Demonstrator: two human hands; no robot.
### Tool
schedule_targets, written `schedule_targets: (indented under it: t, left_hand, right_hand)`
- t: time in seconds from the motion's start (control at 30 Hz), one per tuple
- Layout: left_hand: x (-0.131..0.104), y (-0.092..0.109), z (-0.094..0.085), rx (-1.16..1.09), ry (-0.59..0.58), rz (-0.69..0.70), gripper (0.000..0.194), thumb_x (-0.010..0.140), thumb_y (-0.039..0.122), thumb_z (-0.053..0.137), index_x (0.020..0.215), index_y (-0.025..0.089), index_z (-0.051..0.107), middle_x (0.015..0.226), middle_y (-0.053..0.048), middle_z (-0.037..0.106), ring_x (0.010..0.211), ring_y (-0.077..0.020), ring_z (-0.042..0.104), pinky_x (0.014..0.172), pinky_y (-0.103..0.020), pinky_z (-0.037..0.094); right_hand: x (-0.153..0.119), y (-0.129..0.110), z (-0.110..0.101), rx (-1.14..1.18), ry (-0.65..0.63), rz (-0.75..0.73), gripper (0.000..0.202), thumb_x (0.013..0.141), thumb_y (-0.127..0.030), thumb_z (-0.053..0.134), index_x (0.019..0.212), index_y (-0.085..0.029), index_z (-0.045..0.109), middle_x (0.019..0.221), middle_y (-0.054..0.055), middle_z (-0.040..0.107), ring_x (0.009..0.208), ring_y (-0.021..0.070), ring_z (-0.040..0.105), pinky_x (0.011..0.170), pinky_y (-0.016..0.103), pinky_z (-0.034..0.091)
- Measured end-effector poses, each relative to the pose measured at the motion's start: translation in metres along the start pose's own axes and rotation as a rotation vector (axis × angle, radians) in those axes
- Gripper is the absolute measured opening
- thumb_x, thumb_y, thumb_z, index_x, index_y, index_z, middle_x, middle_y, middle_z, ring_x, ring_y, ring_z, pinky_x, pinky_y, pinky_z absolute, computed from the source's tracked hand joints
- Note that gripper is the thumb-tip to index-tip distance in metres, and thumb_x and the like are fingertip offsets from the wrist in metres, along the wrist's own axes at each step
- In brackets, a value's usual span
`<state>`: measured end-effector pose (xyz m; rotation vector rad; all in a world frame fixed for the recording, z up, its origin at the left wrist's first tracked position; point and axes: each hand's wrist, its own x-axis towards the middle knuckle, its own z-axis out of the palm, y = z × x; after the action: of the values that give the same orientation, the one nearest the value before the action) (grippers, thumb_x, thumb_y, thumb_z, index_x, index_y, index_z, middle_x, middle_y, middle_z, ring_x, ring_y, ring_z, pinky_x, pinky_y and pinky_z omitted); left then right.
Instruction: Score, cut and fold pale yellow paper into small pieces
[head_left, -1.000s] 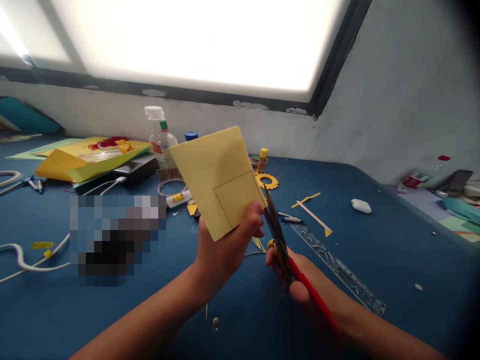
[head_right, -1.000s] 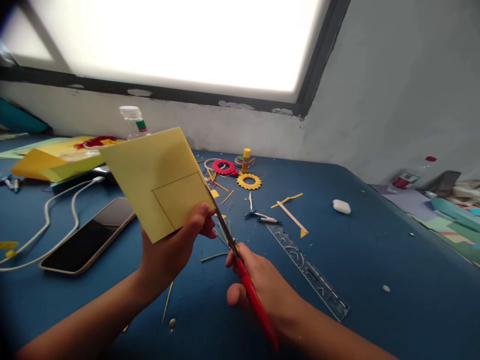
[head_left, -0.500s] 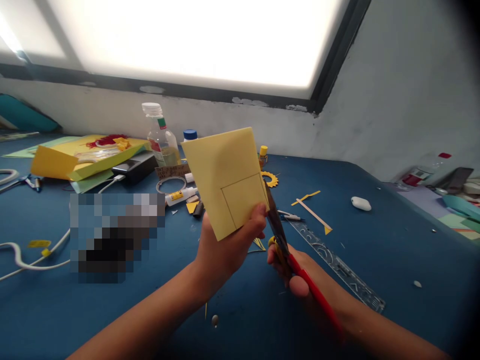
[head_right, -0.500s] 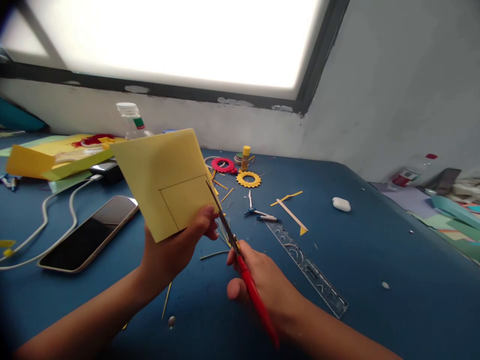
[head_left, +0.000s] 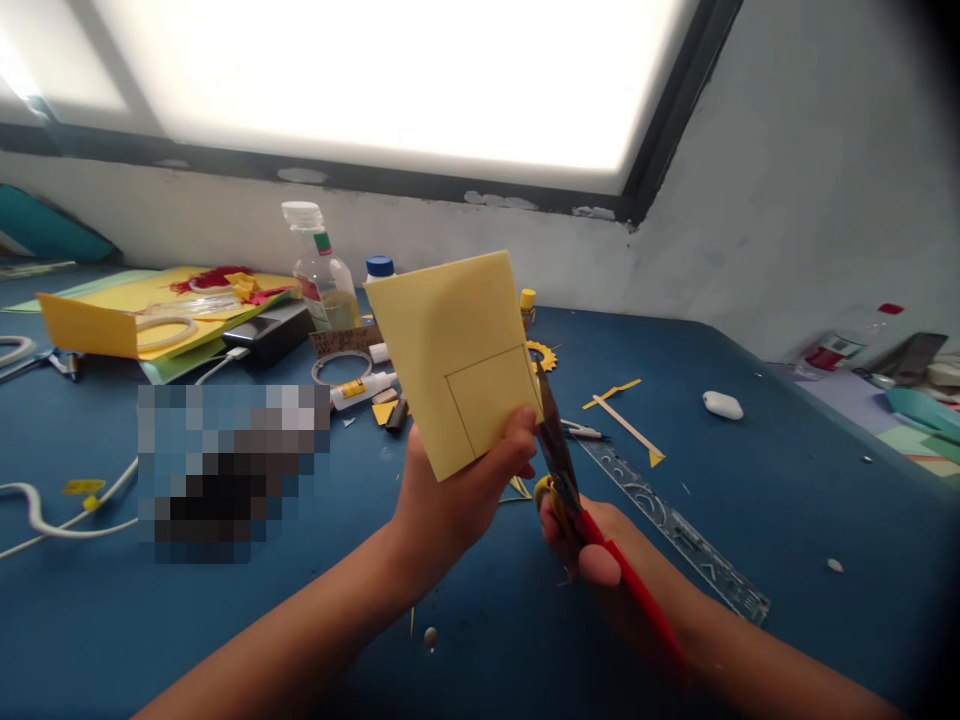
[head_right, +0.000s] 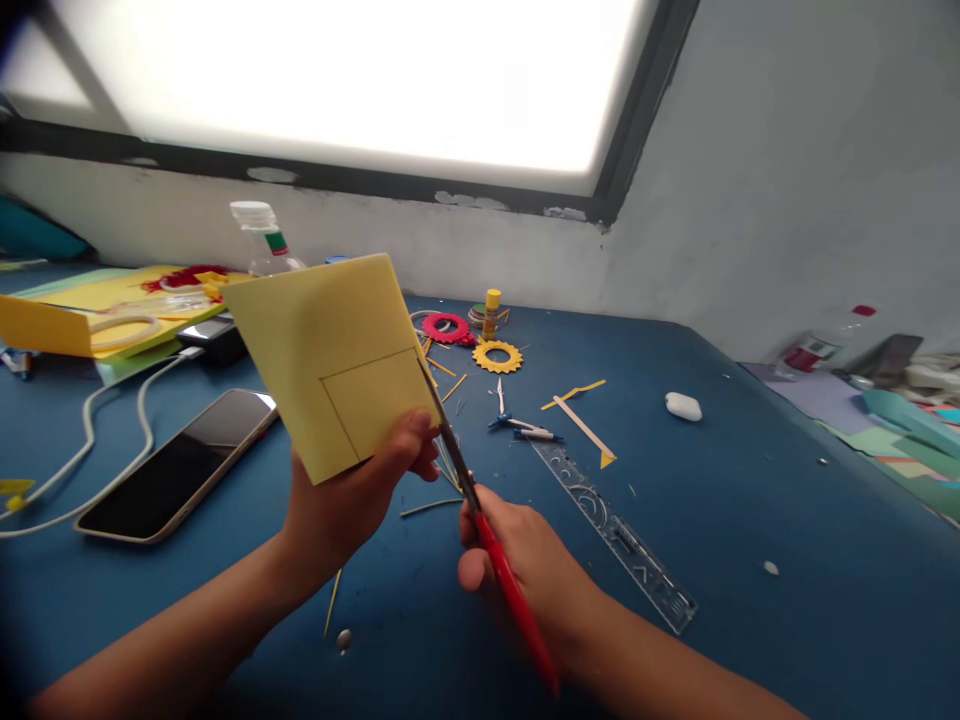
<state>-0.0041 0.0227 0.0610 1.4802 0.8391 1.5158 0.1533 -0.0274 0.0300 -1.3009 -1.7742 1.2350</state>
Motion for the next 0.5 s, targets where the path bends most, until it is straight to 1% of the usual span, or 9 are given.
schedule_targets:
  t: [0.2,0.37,0.5]
  left_hand:
    - [-0.0005,0.0018,0.0013,-0.001,0.005,-0.031,0.012,0.080,0.027,0.063,0.079,0.014,0.064,0.067,0.000,0.066,0.048,-0.0099,0.061,0.044,-0.017,0.054]
    - [-0.0004,0.0017,0.0014,0.016,0.007,-0.026,0.014,0.081,0.029,0.063,0.080,0.015,0.065,0.069,-0.001,0.067,0.047,-0.0099,0.061,0.045,-0.017,0.054]
    - [-0.0009,0.0019,0.0006,0.031,0.013,-0.013,0.013,0.081,0.028,0.063,0.079,0.015,0.065,0.068,0.000,0.067,0.047,-0.0090,0.061,0.045,-0.016,0.053]
  right_hand:
    - [-0.0002,0.0003,0.0031,-0.039,0.022,-0.034,0.076,0.057,-0.091,0.018,0.069,-0.020,0.042,0.061,-0.001,0.043,0.054,0.0126,0.036,0.049,0.027,0.029]
    - [0.0018,-0.0005,0.0021,-0.051,0.029,-0.036,0.077,0.055,-0.092,0.018,0.067,-0.020,0.042,0.059,-0.001,0.043,0.054,0.0125,0.035,0.049,0.027,0.028]
    - [0.0026,0.0028,-0.0010,-0.040,0.017,-0.020,0.080,0.050,-0.093,0.019,0.074,-0.020,0.045,0.062,-0.002,0.044,0.054,0.0126,0.035,0.050,0.027,0.029]
